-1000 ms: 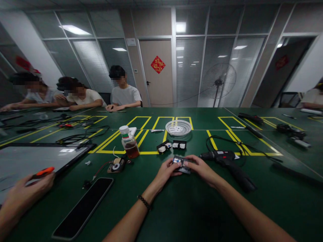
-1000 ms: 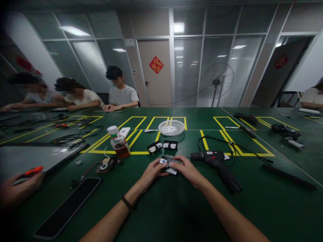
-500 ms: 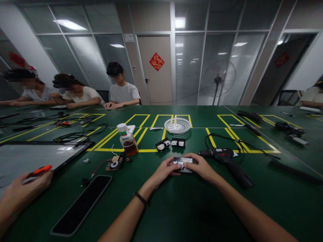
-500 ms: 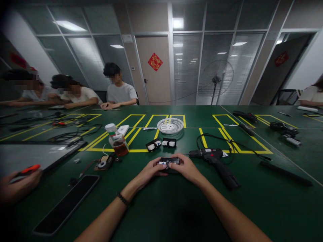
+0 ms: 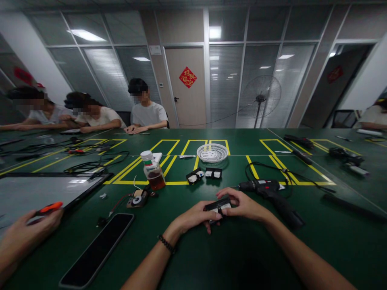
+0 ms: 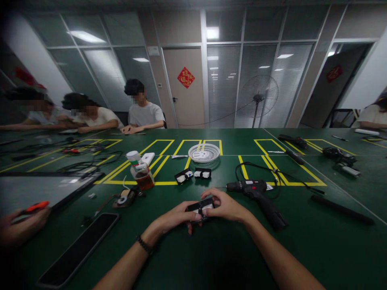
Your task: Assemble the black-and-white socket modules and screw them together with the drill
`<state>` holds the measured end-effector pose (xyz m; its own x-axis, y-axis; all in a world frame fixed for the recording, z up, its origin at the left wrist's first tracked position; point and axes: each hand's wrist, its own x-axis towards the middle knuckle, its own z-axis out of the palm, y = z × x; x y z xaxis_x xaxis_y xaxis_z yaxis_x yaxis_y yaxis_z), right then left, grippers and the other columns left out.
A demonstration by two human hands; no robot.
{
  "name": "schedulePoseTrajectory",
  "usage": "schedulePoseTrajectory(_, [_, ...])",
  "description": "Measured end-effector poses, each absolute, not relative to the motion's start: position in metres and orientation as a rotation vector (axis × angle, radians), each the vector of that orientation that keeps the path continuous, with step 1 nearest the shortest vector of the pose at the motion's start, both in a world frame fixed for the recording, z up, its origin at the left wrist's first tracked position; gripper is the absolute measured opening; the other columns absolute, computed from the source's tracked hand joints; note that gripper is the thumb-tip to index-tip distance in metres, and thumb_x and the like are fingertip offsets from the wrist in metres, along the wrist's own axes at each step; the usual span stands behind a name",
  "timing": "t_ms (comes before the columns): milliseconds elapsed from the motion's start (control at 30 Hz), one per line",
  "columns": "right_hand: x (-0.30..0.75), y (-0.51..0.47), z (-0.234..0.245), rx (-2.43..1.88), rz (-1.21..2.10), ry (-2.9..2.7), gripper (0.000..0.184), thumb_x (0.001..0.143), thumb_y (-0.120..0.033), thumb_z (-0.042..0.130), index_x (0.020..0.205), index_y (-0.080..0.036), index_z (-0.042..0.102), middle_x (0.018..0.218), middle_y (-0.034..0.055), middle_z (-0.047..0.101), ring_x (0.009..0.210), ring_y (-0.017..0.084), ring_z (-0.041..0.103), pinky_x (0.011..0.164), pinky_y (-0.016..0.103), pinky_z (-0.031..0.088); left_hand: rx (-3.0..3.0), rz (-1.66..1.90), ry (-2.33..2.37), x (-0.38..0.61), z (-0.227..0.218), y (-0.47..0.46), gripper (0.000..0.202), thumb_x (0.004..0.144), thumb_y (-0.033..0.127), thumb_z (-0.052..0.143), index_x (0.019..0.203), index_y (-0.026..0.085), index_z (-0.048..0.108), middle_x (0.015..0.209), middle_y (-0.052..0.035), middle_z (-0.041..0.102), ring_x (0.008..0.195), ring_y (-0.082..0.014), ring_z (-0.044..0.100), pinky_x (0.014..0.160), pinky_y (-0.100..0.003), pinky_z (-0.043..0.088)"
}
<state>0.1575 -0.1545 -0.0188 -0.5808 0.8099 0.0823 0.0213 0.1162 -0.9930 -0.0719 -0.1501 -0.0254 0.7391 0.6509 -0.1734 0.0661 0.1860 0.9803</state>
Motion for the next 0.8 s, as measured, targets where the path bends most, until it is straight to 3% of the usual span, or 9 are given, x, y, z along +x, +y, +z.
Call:
schedulePoseTrajectory(233, [0.152, -0.159, -0.02, -0.864, 1.51, -1.801, 0.059, 0.073, -0.034, 0.079, 0.125, -0.023, 0.054, 0.116, 0.0078, 0.062, 0.102, 0.024, 0.062, 0.088, 0.04, 0.049, 1.383, 0.41, 0.665, -0.073, -0.024, -0.15, 0.041, 0.075, 0.033, 0.072, 0.111, 0.015, 0.066, 0.091, -0.0102, 0.067, 0.075, -0.0192, 0.065, 0.049, -0.022, 0.052])
schedulePoseTrajectory(400, [0.16, -0.156, 0.0, -0.993, 0.909, -1.898, 0.045, 0.077, -0.044, 0.074, 0.117, -0.025, 0.063, 0.123, 0.0075, 0.057, 0.117, 0.028, 0.053, 0.102, 0.041, 0.039, 1.328, 0.509, 0.717, -0.075, -0.032, -0.145, 0.034, 0.08, 0.035, 0.067, 0.106, 0.014, 0.068, 0.098, -0.0144, 0.069, 0.083, -0.0239, 0.068, 0.057, -0.027, 0.056])
schedulePoseTrajectory(500, [0.2, -0.151, 0.008, -1.266, 0.642, -1.764, 0.042, 0.084, -0.049, 0.063, 0.119, -0.026, 0.061, 0.12, 0.0085, 0.058, 0.109, 0.028, 0.056, 0.096, 0.042, 0.043, 1.258, 0.705, 0.787, -0.076, -0.04, -0.137, 0.038, 0.078, 0.034, 0.071, 0.11, 0.014, 0.067, 0.101, -0.0148, 0.069, 0.087, -0.0248, 0.069, 0.062, -0.029, 0.057])
schedulePoseTrajectory(633, [0.277, -0.156, -0.012, -1.78, 0.295, -1.603, 0.05, 0.078, -0.059, 0.062, 0.107, -0.018, 0.063, 0.11, 0.014, 0.06, 0.101, 0.032, 0.057, 0.09, 0.046, 0.045, 1.043, 1.009, 0.88, -0.074, -0.052, -0.124, 0.042, 0.081, 0.039, 0.069, 0.112, 0.012, 0.063, 0.101, -0.0154, 0.069, 0.081, -0.0224, 0.07, 0.062, -0.031, 0.059])
schedulePoseTrajectory(700, [0.305, -0.165, -0.031, -1.919, 0.336, -1.617, 0.055, 0.076, -0.064, 0.061, 0.104, -0.016, 0.063, 0.109, 0.0153, 0.061, 0.098, 0.031, 0.059, 0.085, 0.043, 0.047, 0.95, 1.101, 0.889, -0.074, -0.057, -0.119, 0.041, 0.083, 0.04, 0.067, 0.112, 0.011, 0.062, 0.102, -0.016, 0.069, 0.081, -0.0217, 0.07, 0.063, -0.031, 0.06])
schedulePoseTrajectory(800, [0.324, -0.176, -0.053, -2.001, 0.532, -1.65, 0.064, 0.073, -0.065, 0.062, 0.115, -0.017, 0.06, 0.113, 0.0149, 0.063, 0.096, 0.03, 0.062, 0.079, 0.04, 0.049, 0.883, 1.164, 0.869, -0.074, -0.06, -0.116, 0.041, 0.086, 0.04, 0.064, 0.115, 0.011, 0.061, 0.103, -0.0162, 0.07, 0.083, -0.0211, 0.071, 0.067, -0.032, 0.061])
